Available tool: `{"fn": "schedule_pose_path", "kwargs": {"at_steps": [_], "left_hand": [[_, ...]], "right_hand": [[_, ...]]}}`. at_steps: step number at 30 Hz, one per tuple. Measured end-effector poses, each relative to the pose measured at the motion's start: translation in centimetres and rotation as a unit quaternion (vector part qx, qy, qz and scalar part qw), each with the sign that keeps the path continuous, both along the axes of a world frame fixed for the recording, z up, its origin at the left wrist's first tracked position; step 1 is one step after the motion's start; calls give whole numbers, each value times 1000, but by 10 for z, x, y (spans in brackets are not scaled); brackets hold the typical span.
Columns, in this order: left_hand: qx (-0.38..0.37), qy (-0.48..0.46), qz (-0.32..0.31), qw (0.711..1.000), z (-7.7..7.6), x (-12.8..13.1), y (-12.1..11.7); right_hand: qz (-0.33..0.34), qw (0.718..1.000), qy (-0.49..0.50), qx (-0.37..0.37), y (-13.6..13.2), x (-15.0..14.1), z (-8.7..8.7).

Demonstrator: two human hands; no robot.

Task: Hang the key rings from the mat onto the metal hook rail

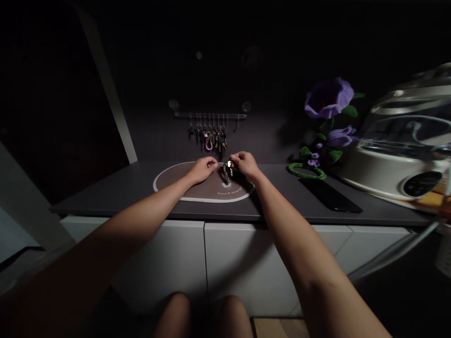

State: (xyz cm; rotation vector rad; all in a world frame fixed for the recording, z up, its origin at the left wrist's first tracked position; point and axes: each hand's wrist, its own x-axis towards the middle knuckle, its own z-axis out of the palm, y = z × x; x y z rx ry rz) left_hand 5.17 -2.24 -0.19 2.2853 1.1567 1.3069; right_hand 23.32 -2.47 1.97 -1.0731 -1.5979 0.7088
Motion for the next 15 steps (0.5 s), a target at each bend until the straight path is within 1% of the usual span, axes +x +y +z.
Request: {"fn": "schedule_pose_path", "kwargs": {"at_steps": [3,6,10,15], "left_hand": [[21,-3,0,1000,1,1,1],[49,-8,0,999,2,2,3],[81,-2,1,997,4,3,2],[103,25,-12,994,5,3,0]], "right_hand": [[28,999,32,-3,-7,-4,4],[46,998,38,-2,-11,-6,6],[62,997,36,-1,-12,-9,6],[93,994,58,-15,-13,-14,4]]}}
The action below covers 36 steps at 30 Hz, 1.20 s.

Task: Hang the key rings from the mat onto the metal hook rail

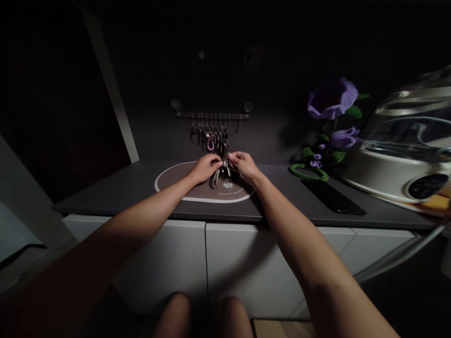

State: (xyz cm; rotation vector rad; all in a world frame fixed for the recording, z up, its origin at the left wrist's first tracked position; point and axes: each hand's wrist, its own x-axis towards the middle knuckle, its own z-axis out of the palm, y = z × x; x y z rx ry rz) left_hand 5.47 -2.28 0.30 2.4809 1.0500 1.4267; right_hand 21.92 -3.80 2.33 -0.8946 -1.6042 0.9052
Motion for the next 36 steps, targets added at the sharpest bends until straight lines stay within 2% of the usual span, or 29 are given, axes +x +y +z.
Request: {"fn": "schedule_pose_path", "kwargs": {"at_steps": [9,14,20,23,29,36], "left_hand": [[4,-5,6,1000,4,0,-1],[-9,-49,12,999,6,1,0],[-41,-132,-12,990,6,0,4],[-58,-145,-15,988,7,0,4],[-75,-168,-28,983,8,1,1],[-54,-176,-43,982,7,1,3]], "right_hand": [[11,995,65,-77,-2,0,3],[2,994,55,-91,0,-1,2],[3,992,37,-119,-1,-3,0],[-3,995,13,-96,0,-3,-2],[-6,1000,11,10,1,-4,-3],[4,999,14,50,0,-8,-3]]}}
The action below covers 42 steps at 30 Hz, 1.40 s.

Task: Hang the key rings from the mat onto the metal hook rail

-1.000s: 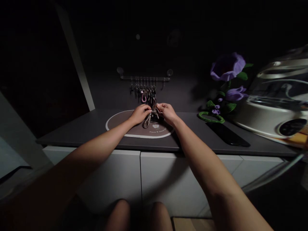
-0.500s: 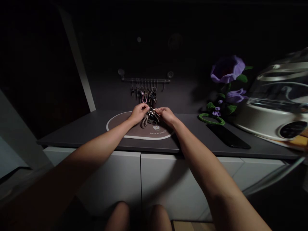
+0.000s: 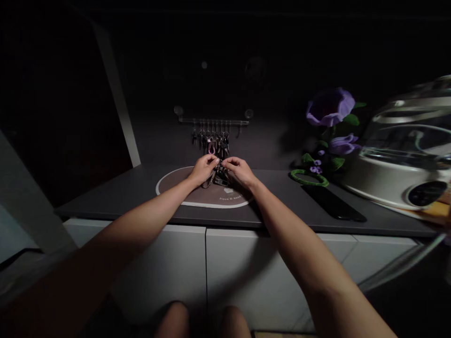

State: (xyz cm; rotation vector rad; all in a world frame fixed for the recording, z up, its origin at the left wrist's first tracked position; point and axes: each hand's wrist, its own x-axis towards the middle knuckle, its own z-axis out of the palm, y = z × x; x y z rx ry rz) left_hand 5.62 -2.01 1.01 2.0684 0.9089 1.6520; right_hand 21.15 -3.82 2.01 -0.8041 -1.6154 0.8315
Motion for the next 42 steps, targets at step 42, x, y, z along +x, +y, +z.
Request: {"fn": "schedule_pose_path", "kwargs": {"at_steps": [42], "left_hand": [[17,66,140,988,-17,0,14]], "right_hand": [[-249,958,-71,122,67,20,85]]}}
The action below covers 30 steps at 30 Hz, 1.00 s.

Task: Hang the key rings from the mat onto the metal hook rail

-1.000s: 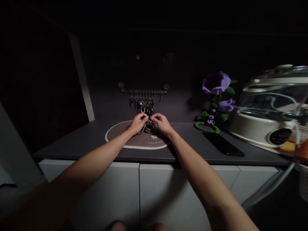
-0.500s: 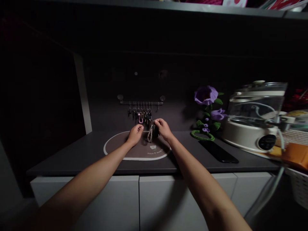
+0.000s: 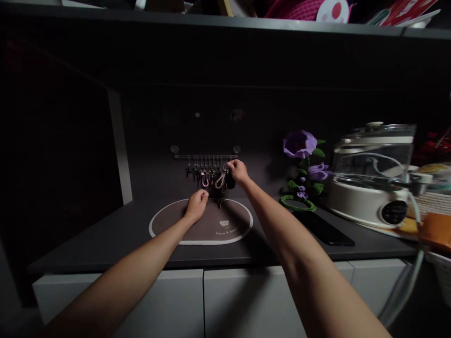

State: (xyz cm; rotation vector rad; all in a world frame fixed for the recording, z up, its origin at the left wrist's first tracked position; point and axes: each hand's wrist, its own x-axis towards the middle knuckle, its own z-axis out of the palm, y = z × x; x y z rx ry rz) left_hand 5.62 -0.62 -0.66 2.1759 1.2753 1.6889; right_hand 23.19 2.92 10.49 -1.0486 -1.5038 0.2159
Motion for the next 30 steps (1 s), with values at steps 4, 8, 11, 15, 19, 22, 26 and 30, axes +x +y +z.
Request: {"fn": "schedule_pose_path", "kwargs": {"at_steps": [4,8,11,15,19,22,26,30], "left_hand": [[-5,2,17,1000,-2,0,1],[-6,3,29,1000,-2,-1,1],[-4,6,33,999,-2,-1,1],[-2,9,33,999,-3,-1,2],[-2,12,32,999,-2,-2,2],[-6,16,37,999,-2,-2,2],[-6,16,39,999,-2,-2,3],[-6,15,36,999,-2,-2,2]], "right_hand": [[-42,998,-44,-12,14,-3,8],[-83,993,-80,-17,23,-8,13],[-115,988,-103,-20,27,-13,17],[-163,977,-132,-33,33,-19,23],[-191,970,-140,-54,36,-23,25],[-199,968,-138,-63,37,-25,23],[-204,968,-133,-56,35,-26,21],[-203,970,-127,-46,33,-26,17]]}}
